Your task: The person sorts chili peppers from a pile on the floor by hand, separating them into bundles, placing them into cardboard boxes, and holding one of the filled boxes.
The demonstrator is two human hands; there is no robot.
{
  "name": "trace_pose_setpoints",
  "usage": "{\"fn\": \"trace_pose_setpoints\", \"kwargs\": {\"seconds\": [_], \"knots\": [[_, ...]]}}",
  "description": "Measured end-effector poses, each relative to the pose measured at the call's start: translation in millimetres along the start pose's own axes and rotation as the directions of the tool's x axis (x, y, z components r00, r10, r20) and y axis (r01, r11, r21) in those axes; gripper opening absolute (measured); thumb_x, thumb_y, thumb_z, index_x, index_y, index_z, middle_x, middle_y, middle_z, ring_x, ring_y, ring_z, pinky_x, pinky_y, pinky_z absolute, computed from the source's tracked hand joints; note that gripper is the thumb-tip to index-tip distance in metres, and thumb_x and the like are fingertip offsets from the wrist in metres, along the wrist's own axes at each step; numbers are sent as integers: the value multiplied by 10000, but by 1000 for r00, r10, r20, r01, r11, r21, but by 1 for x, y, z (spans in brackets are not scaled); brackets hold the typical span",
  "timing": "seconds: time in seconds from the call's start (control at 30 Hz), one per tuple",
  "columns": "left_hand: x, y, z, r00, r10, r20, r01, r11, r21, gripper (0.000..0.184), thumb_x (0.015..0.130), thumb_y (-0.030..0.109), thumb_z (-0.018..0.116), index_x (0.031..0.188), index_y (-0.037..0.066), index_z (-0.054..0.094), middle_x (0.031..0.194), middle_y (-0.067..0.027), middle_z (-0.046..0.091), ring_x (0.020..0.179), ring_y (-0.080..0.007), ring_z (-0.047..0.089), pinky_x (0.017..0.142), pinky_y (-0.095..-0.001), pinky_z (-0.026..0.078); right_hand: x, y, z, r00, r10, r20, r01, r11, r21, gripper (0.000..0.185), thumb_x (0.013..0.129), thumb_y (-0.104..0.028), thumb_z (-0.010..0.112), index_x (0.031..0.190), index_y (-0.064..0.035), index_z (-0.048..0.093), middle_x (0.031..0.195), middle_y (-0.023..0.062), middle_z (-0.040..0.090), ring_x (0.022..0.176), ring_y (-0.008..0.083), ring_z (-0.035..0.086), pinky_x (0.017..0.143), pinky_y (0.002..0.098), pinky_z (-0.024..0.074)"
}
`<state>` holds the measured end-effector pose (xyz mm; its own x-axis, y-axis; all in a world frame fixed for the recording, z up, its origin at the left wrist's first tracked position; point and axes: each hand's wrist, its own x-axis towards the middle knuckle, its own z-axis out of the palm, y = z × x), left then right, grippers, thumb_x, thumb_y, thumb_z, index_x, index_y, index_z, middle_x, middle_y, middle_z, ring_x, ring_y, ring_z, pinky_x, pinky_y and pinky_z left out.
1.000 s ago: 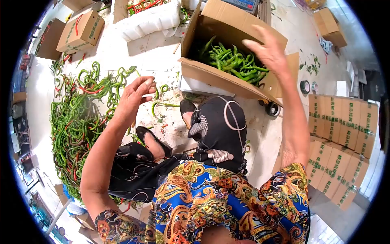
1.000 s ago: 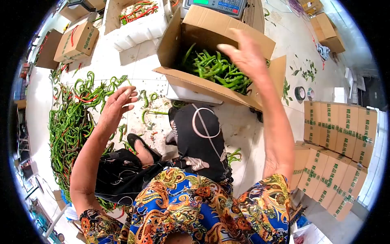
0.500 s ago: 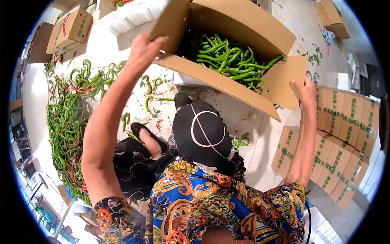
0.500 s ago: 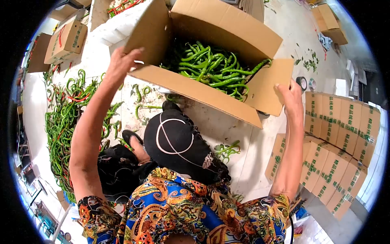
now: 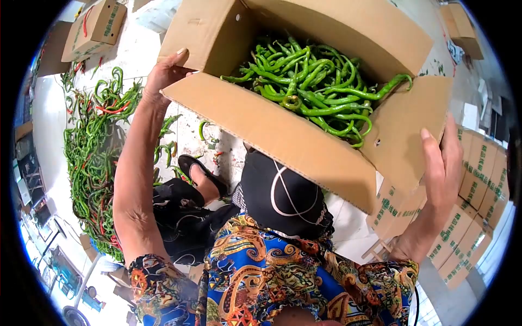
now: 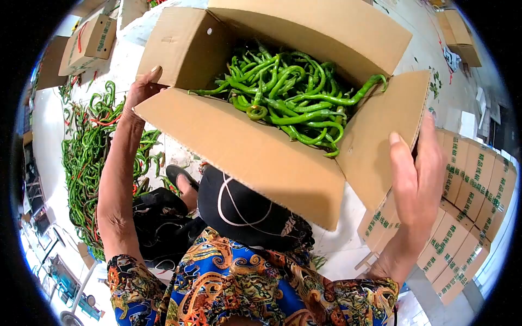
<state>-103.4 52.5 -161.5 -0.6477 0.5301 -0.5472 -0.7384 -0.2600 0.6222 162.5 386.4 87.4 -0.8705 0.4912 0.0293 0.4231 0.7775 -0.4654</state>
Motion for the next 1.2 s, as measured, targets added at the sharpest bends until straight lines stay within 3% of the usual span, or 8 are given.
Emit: {"fn": "trace_pose_setpoints", "kwargs": {"seconds": [0.17, 0.37, 0.47, 0.57, 0.7, 0.9, 1.03, 1.2], "knots": [[3, 1, 0, 997, 23, 76, -20, 999, -47, 392, 899, 225, 601, 1216, 21, 497, 1075, -201, 620, 813, -274, 654, 646, -325, 558, -3, -23, 4, 987, -157, -46, 154, 987, -51, 454, 842, -81, 466, 1277, 50, 460, 1013, 197, 645, 837, 256, 616, 777, 330, 469], [3, -3, -1, 996, 24, 87, -18, 997, -76, 426, 899, 233, 595, 1246, 13, 485, 1140, -190, 614, 937, -315, 641, 822, -421, 530, -2, -37, 7, 991, -122, -60, 116, 990, -85, 498, 839, -88, 441, 1319, 47, 432, 1029, 201, 646, 858, 238, 624, 784, 304, 469], [-4, -5, 8, 996, 10, 92, 5, 988, -156, 407, 907, 235, 582, 1241, 19, 495, 1152, -182, 612, 959, -322, 635, 846, -435, 519, -4, -35, 6, 992, -118, -53, 113, 989, -93, 508, 838, -88, 439, 1326, 48, 423, 1030, 196, 648, 852, 227, 628, 780, 297, 472], [1, -9, 3, 991, 39, 128, -26, 994, -105, 476, 890, 294, 603, 1280, 50, 481, 1182, -170, 607, 1010, -330, 626, 874, -461, 504, -5, -31, 9, 986, -145, -88, 140, 989, -56, 509, 838, -91, 443, 1326, 52, 422, 1028, 191, 651, 850, 221, 633, 775, 293, 476], [8, -9, -9, 975, -35, 221, 73, 984, -165, 478, 885, 298, 607, 1275, 48, 485, 1180, -170, 610, 1028, -331, 618, 890, -471, 491, -6, -28, 7, 984, -154, -93, 150, 987, -52, 503, 837, -98, 463, 1313, 62, 431, 1028, 187, 653, 860, 226, 637, 785, 298, 478], [6, -12, -5, 988, -13, 156, 43, 981, -191, 435, 918, 256, 558, 1286, 43, 464, 1177, -197, 600, 985, -372, 625, 844, -478, 514, -4, -24, 7, 982, -162, -97, 160, 987, -28, 502, 833, -91, 469, 1309, 65, 435, 1019, 188, 653, 858, 234, 635, 791, 303, 478], [6, -14, -4, 990, 39, 136, -24, 994, -109, 454, 891, 304, 600, 1253, 48, 504, 1156, -168, 621, 999, -327, 628, 864, -458, 504, -5, -26, 3, 994, -98, -57, 97, 995, -21, 508, 830, -89, 469, 1313, 62, 431, 1018, 193, 653, 856, 244, 636, 798, 313, 479], [3, -14, 1, 995, 44, 88, -33, 992, -123, 472, 885, 301, 609, 1266, 49, 492, 1156, -162, 619, 999, -327, 627, 864, -460, 503, -4, -24, 6, 989, -130, -73, 128, 991, -31, 511, 831, -96, 470, 1319, 48, 432, 1043, 204, 653, 868, 252, 641, 800, 320, 484]]}}
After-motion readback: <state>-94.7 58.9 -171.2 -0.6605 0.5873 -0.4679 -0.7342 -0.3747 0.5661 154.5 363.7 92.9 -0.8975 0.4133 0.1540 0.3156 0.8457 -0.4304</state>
